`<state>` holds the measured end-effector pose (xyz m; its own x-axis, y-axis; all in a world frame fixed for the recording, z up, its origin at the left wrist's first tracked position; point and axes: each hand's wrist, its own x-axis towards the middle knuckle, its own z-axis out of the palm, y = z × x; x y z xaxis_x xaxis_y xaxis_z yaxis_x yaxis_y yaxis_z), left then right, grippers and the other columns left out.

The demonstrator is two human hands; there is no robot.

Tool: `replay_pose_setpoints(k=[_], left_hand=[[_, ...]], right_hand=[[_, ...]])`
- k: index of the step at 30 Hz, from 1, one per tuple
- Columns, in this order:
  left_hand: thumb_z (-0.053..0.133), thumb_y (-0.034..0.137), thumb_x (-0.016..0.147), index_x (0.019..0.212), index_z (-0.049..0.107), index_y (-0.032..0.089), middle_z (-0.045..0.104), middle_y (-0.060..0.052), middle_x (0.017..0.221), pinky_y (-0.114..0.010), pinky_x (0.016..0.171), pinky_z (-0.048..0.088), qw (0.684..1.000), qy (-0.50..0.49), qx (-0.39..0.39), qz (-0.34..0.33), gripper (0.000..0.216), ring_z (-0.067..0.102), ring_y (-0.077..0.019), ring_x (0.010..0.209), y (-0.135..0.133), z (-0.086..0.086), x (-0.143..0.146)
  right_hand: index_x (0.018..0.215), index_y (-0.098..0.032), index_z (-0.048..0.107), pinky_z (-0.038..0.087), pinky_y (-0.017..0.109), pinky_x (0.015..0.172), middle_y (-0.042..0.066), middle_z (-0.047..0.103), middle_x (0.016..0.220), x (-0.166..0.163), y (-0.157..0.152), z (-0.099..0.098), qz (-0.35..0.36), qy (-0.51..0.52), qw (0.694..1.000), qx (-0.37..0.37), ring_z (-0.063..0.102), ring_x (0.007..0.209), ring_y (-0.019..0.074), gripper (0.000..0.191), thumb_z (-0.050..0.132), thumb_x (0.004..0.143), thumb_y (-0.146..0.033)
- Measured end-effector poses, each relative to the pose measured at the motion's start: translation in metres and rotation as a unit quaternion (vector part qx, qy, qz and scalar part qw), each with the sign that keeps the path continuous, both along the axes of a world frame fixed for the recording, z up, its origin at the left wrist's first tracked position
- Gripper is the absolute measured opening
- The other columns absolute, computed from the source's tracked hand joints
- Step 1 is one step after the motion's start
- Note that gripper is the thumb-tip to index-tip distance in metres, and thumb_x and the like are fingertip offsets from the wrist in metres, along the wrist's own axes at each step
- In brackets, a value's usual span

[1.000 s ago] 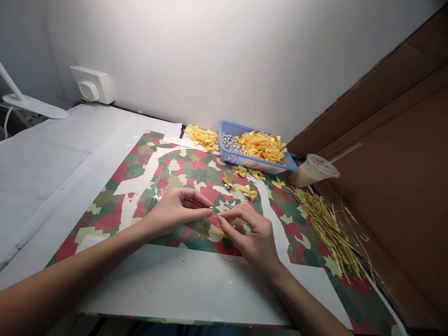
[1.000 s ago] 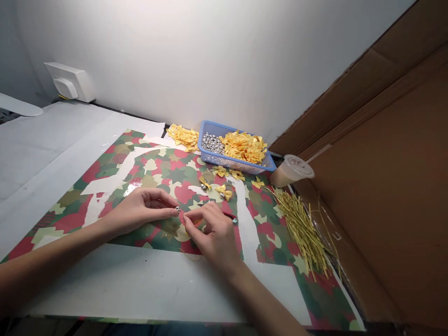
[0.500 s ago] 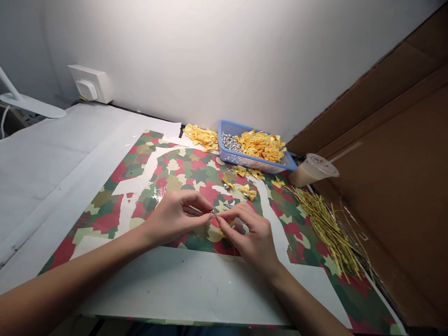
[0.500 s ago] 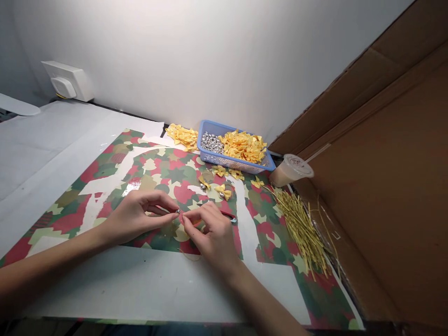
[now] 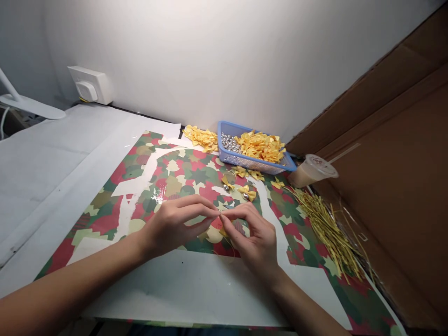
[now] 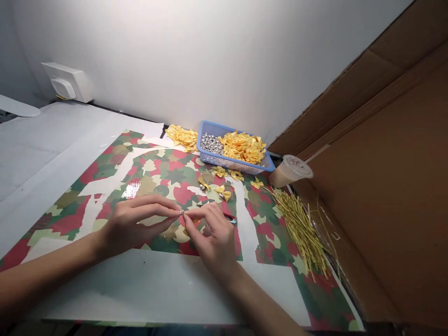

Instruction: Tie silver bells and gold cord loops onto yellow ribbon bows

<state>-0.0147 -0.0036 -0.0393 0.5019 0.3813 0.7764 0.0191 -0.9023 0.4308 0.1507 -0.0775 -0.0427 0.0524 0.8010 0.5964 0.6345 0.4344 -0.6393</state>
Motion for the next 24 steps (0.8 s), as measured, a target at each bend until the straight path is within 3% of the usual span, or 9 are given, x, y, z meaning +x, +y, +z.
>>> replay_pose_setpoints(k=[5,8,12,15,18,24], left_hand=[[0.065,0.009,0.08,0.087,0.067,0.017,0.074,-0.005,0.08,-0.023,0.067,0.061,0.998,-0.027,-0.048,-0.022,0.011,0.07,-0.0137,0.073,-0.003,0.004,0.0],[0.068,0.011,0.078,0.087,0.067,0.016,0.073,-0.003,0.079,-0.022,0.068,0.062,0.988,-0.046,-0.147,-0.032,0.011,0.07,-0.0125,0.072,-0.007,0.006,0.001],[0.07,0.013,0.076,0.083,0.065,0.017,0.071,-0.001,0.08,-0.024,0.075,0.063,0.935,-0.077,-0.339,-0.065,0.01,0.071,-0.0128,0.076,-0.013,0.009,0.003],[0.073,0.013,0.073,0.081,0.062,0.017,0.07,0.0,0.08,-0.026,0.078,0.063,0.889,-0.095,-0.441,-0.079,0.014,0.071,-0.0142,0.078,-0.015,0.011,0.004],[0.075,0.015,0.071,0.08,0.06,0.017,0.071,-0.001,0.082,-0.026,0.078,0.062,0.861,-0.095,-0.49,-0.095,0.018,0.072,-0.0155,0.081,-0.014,0.012,0.004],[0.078,0.014,0.066,0.084,0.066,0.016,0.072,-0.003,0.083,-0.025,0.072,0.062,0.843,-0.084,-0.521,-0.101,0.022,0.071,-0.0163,0.081,-0.014,0.014,0.006]], right_hand=[[0.083,-0.021,0.062,0.045,0.028,0.058,0.0,0.064,0.07,-0.001,0.0,0.0,0.01,0.008,0.999,0.029,0.054,0.065,0.0139,0.013,0.059,0.084,-0.008],[0.084,-0.02,0.062,0.045,0.028,0.058,0.0,0.063,0.071,-0.001,-0.001,0.0,0.017,0.011,0.999,0.043,0.054,0.065,0.0136,0.014,0.059,0.083,-0.007],[0.087,-0.02,0.062,0.046,0.029,0.06,0.0,0.065,0.073,0.0,-0.001,-0.002,0.017,0.004,0.997,0.07,0.055,0.066,0.0139,0.016,0.06,0.082,-0.006],[0.09,-0.021,0.063,0.048,0.029,0.061,0.001,0.066,0.075,0.001,-0.001,-0.001,0.013,-0.004,0.995,0.095,0.057,0.067,0.0144,0.02,0.06,0.081,-0.004],[0.092,-0.021,0.063,0.048,0.029,0.06,0.002,0.067,0.076,0.002,-0.002,0.0,0.012,-0.017,0.992,0.121,0.058,0.067,0.0149,0.023,0.06,0.08,-0.002],[0.095,-0.02,0.061,0.049,0.03,0.06,0.004,0.066,0.078,0.002,-0.002,0.003,0.015,-0.052,0.987,0.153,0.059,0.07,0.0158,0.024,0.06,0.08,-0.001]])
